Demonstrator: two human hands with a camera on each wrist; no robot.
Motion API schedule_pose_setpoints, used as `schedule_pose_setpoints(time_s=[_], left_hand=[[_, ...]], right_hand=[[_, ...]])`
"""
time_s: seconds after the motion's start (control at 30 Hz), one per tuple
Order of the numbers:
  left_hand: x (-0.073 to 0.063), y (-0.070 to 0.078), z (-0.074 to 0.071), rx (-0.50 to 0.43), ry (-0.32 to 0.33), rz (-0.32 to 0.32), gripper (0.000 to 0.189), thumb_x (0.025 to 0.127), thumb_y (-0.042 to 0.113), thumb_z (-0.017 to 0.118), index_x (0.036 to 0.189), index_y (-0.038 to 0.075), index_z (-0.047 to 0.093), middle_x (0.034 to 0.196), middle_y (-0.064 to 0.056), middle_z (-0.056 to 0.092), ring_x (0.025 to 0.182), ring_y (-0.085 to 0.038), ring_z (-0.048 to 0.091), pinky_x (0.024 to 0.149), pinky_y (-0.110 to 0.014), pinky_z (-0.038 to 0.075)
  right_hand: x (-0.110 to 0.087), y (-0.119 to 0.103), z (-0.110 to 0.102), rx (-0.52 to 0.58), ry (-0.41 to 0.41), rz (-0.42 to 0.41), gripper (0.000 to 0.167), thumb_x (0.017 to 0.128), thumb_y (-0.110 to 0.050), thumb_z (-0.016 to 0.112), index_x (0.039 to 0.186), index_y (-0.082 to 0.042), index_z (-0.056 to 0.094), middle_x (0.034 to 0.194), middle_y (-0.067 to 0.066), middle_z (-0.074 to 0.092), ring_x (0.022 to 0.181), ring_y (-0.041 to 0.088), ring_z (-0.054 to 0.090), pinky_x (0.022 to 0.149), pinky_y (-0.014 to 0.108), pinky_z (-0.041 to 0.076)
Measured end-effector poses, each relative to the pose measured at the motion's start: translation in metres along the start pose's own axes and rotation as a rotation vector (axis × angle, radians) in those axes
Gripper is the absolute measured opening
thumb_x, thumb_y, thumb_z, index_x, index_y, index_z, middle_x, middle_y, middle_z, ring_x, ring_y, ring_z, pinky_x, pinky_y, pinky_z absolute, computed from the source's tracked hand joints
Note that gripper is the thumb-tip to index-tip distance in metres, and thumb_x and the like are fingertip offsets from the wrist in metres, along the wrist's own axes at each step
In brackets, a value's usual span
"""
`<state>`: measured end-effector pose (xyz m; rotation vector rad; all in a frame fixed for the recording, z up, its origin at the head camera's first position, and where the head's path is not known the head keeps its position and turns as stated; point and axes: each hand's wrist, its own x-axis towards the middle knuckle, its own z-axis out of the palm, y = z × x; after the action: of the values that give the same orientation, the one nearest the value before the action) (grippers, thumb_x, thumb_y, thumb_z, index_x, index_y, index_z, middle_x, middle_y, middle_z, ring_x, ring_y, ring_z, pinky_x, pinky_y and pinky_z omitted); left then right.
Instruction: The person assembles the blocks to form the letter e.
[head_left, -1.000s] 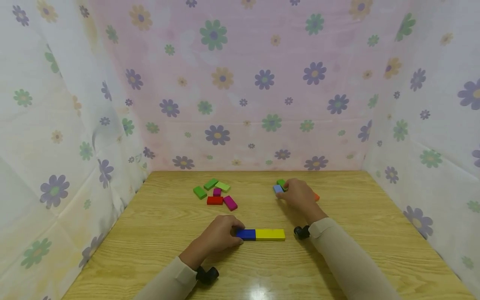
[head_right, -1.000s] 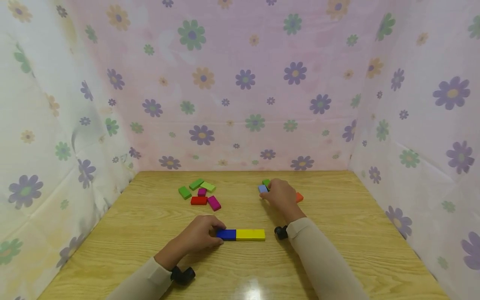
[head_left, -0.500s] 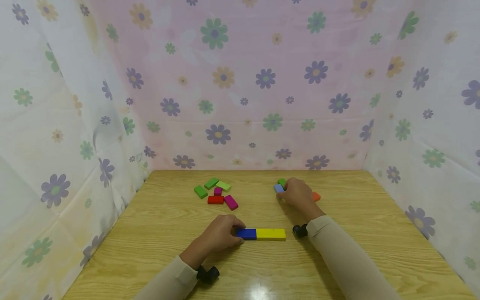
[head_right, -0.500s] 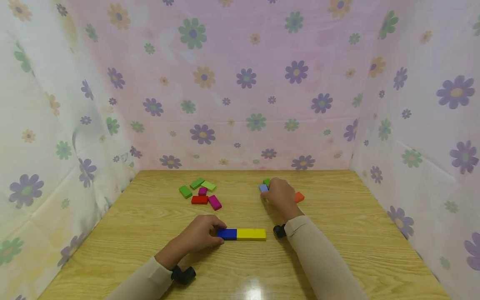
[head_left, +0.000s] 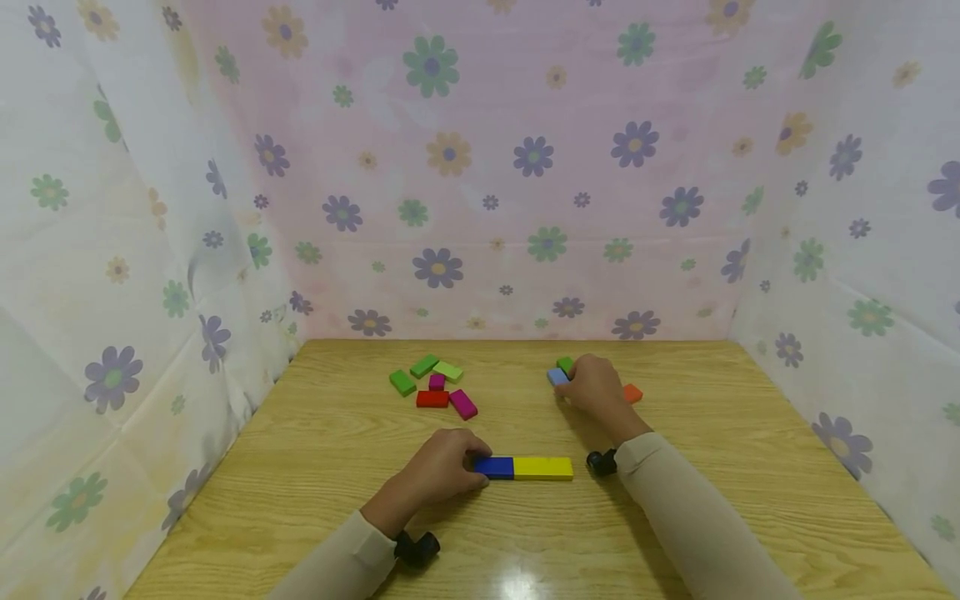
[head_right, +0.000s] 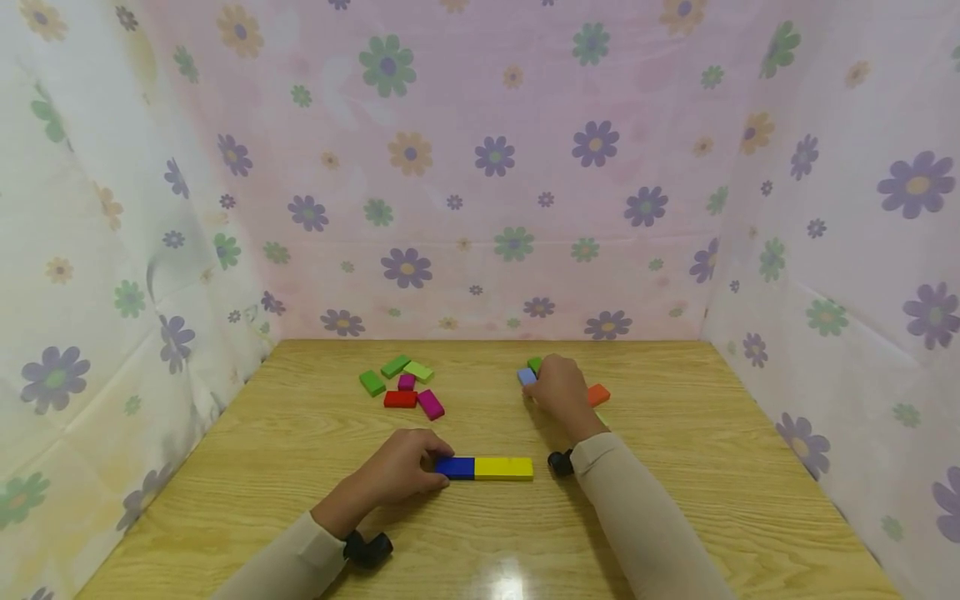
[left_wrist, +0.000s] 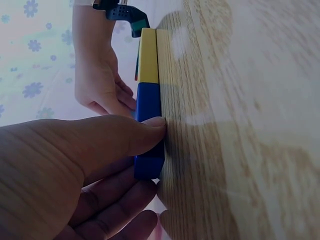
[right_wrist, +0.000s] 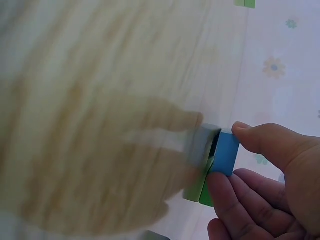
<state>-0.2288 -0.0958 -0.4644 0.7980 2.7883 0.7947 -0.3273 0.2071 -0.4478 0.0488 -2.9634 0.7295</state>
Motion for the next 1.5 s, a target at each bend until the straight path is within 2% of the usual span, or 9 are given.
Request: schedule_pose_setpoints(time_s=[0.2,0.3,0.37,0.43,0.6,0.73,1.0,1.27,1.5], left_hand=[[0.0,0.001,0.0,0.0,-0.001,0.005,0.036,0.084,0.03,0.088,0.117,0.02,0.079,0.11,0.012,0.074,0.099,-0.004,0.063,0.093,-0.033,0.056],[-0.001,0.002,-0.001,0.001,-0.001,0.004,0.036,0.083,0.03,0.088,0.117,0.019,0.079,0.11,0.011,0.074,0.099,-0.005,0.063,0.094,-0.034,0.056],[-0.001,0.002,-0.001,0.002,-0.001,0.004,0.036,0.083,0.03,0.088,0.117,0.019,0.079,0.11,0.011,0.074,0.1,-0.005,0.063,0.094,-0.035,0.056],[-0.001,0.002,-0.002,0.003,0.0,0.008,0.036,0.083,0.03,0.088,0.117,0.019,0.079,0.11,0.011,0.074,0.099,-0.005,0.063,0.094,-0.034,0.056],[0.0,0.002,-0.002,0.007,-0.003,0.005,0.037,0.083,0.03,0.088,0.118,0.019,0.079,0.109,0.012,0.074,0.097,-0.004,0.062,0.093,-0.032,0.056],[0.0,0.002,-0.002,0.005,-0.004,-0.003,0.038,0.083,0.031,0.088,0.118,0.02,0.079,0.109,0.012,0.074,0.097,-0.004,0.062,0.093,-0.033,0.055],[0.0,0.002,-0.003,0.013,-0.002,0.0,0.038,0.083,0.032,0.089,0.118,0.02,0.079,0.109,0.012,0.074,0.099,-0.005,0.063,0.095,-0.034,0.055],[0.0,0.003,-0.002,0.019,0.005,0.001,0.038,0.083,0.032,0.089,0.118,0.02,0.079,0.11,0.012,0.074,0.102,-0.006,0.064,0.096,-0.035,0.055],[-0.001,0.002,-0.001,0.025,0.014,0.02,0.037,0.083,0.031,0.089,0.116,0.02,0.08,0.11,0.011,0.075,0.102,-0.007,0.065,0.096,-0.036,0.056]], right_hand=[[-0.005,0.001,-0.001,0.04,0.014,-0.014,0.041,0.087,-0.03,0.083,0.057,-0.013,0.06,0.051,-0.005,0.034,0.05,0.011,0.027,0.049,0.026,0.024],[-0.009,0.002,-0.002,0.058,0.02,-0.026,0.029,0.087,-0.029,0.082,0.069,-0.009,0.072,0.057,-0.004,0.048,0.054,0.012,0.034,0.05,0.026,0.028],[-0.011,0.003,-0.003,0.07,0.02,-0.026,0.025,0.087,-0.029,0.081,0.076,-0.008,0.076,0.064,0.001,0.058,0.057,0.014,0.039,0.051,0.026,0.03],[-0.015,0.003,-0.004,0.08,0.032,-0.03,0.024,0.087,-0.03,0.082,0.087,-0.006,0.08,0.078,0.006,0.07,0.063,0.014,0.05,0.053,0.025,0.037],[-0.025,0.002,-0.01,0.103,0.054,-0.031,0.037,0.086,-0.033,0.083,0.109,-0.003,0.08,0.109,0.015,0.077,0.087,0.023,0.069,0.066,0.031,0.054],[-0.03,0.001,-0.015,0.108,0.044,-0.024,0.04,0.086,-0.035,0.084,0.11,-0.003,0.079,0.105,0.012,0.077,0.09,0.025,0.07,0.07,0.036,0.058],[-0.041,-0.003,-0.022,0.093,0.033,-0.04,0.042,0.086,-0.036,0.083,0.111,-0.003,0.079,0.102,0.009,0.078,0.088,0.024,0.071,0.07,0.037,0.058],[-0.057,-0.004,-0.024,0.113,0.053,-0.108,0.04,0.085,-0.035,0.084,0.11,-0.004,0.079,0.098,0.008,0.078,0.089,0.023,0.073,0.072,0.039,0.06],[-0.069,-0.001,-0.025,0.099,0.042,-0.114,0.04,0.085,-0.036,0.084,0.111,-0.005,0.079,0.097,0.007,0.079,0.088,0.021,0.074,0.073,0.038,0.061]])
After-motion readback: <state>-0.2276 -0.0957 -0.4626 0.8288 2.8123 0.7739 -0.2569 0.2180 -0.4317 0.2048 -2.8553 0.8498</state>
